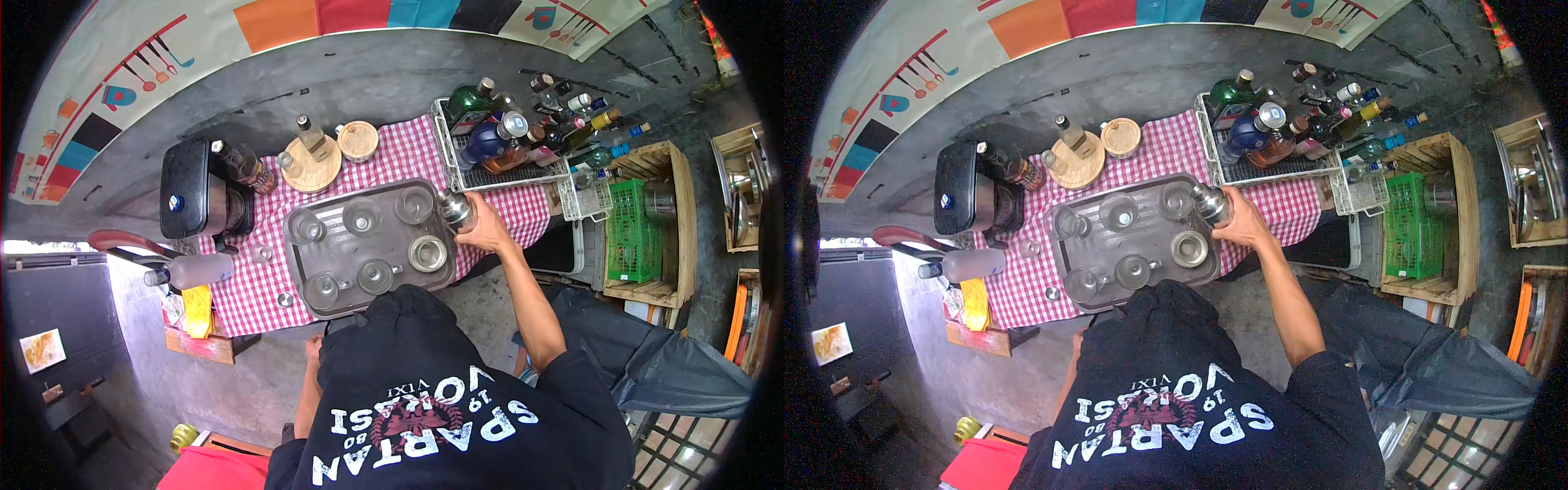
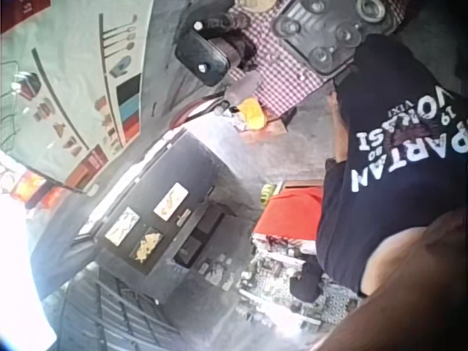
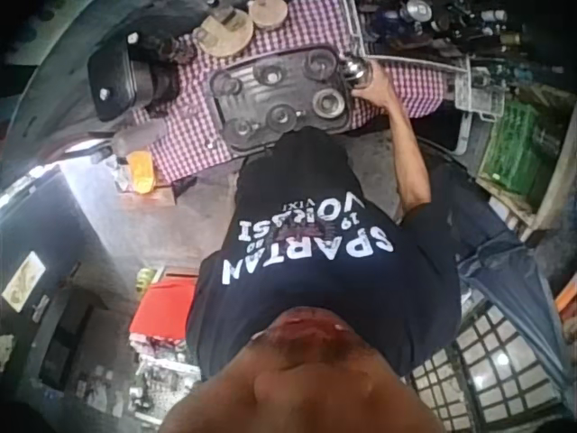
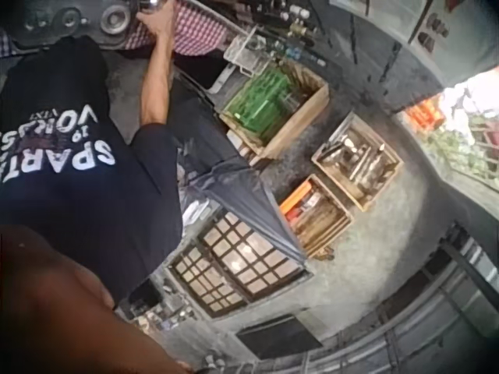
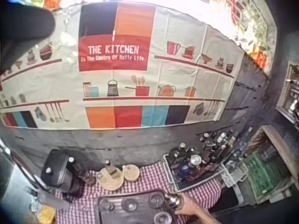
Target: The recorder is preparing a cocktail, shaking ingredients in a metal shaker and pouring the contents into several small glasses on a tray.
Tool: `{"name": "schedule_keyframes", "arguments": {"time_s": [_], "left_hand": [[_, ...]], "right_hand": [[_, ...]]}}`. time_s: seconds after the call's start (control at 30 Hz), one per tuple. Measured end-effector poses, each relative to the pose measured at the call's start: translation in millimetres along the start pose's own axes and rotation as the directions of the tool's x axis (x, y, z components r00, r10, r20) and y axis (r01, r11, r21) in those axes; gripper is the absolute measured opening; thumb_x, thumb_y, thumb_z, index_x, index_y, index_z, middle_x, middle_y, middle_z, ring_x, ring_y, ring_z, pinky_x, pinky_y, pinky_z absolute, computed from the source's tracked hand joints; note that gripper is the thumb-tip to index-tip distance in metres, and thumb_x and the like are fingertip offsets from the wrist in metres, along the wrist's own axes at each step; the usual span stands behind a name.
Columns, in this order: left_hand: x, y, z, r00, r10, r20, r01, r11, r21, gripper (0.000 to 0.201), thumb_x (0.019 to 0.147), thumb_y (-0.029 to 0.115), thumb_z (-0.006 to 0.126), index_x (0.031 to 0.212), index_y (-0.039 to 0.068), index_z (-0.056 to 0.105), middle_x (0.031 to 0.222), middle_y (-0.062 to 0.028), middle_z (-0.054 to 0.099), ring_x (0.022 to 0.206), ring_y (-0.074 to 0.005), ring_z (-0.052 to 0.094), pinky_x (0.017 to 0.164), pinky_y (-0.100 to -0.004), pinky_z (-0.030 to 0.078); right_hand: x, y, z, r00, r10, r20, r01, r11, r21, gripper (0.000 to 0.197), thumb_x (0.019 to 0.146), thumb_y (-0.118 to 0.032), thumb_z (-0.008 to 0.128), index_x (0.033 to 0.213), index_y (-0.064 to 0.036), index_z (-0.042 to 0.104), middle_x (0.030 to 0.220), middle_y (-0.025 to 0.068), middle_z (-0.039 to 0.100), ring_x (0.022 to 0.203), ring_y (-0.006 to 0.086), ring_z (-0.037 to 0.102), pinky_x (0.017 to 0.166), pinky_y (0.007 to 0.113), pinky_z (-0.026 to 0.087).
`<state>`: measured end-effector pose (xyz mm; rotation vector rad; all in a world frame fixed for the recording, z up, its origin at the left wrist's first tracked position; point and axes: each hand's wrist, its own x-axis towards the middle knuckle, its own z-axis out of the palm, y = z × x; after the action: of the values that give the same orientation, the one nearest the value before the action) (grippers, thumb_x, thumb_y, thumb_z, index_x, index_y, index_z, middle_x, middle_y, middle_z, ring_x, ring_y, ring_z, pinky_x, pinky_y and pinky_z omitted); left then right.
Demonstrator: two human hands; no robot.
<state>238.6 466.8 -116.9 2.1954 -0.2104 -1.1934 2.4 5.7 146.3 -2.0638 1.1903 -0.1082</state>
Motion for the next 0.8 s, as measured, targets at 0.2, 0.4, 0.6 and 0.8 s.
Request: {"name": "schedule_keyframes", "arguments": {"time_s": [0.2, 0.4, 0.6, 0.8], "left_hand": [[1, -12, 5, 0.999, -0.026, -0.025, 0.026, 0.999, 0.033, 0.028, 0.079, 0.024, 0.056, 0.093, 0.003, 0.067, 0.079, -0.0113, 0.067, 0.076, -0.0172, 0.061, 0.072, -0.031, 0.047], [9, -35, 10, 1.0, -0.013, -0.014, 0.011, 0.99, -0.138, 0.031, 0.084, 0.03, 0.056, 0.096, 0.003, 0.066, 0.082, -0.0139, 0.067, 0.077, -0.0193, 0.062, 0.073, -0.0322, 0.047], [25, -44, 11, 0.997, -0.075, -0.007, 0.074, 0.994, -0.077, 0.027, 0.082, 0.024, 0.056, 0.098, 0.004, 0.066, 0.084, -0.0128, 0.067, 0.081, -0.02, 0.063, 0.075, -0.0319, 0.047], [33, -56, 17, 0.998, -0.068, 0.011, 0.069, 0.985, -0.161, 0.026, 0.08, 0.019, 0.053, 0.096, 0.004, 0.067, 0.087, -0.0124, 0.068, 0.084, -0.0211, 0.063, 0.079, -0.0305, 0.047]], "right_hand": [[-3, 4, 11, 0.998, 0.058, 0.031, -0.058, 0.998, -0.005, 0.086, 0.051, -0.014, 0.076, 0.127, 0.0012, 0.037, 0.107, 0.0187, 0.057, 0.092, 0.0262, 0.062, 0.083, 0.033, 0.047], [2, 1, 11, 0.987, 0.108, 0.117, -0.103, 0.994, -0.046, 0.091, 0.05, -0.023, 0.076, 0.129, -0.0004, 0.037, 0.12, 0.0241, 0.05, 0.111, 0.0355, 0.051, 0.095, 0.04, 0.042], [2, -10, 6, 0.982, 0.129, 0.137, -0.121, 0.991, -0.063, 0.089, 0.05, -0.022, 0.075, 0.128, -0.001, 0.038, 0.116, 0.0234, 0.053, 0.108, 0.0356, 0.053, 0.094, 0.039, 0.042], [4, -12, 6, 0.98, 0.141, 0.143, -0.13, 0.988, -0.082, 0.088, 0.05, -0.022, 0.075, 0.128, -0.0014, 0.038, 0.114, 0.0234, 0.054, 0.105, 0.0356, 0.054, 0.093, 0.039, 0.043]]}}
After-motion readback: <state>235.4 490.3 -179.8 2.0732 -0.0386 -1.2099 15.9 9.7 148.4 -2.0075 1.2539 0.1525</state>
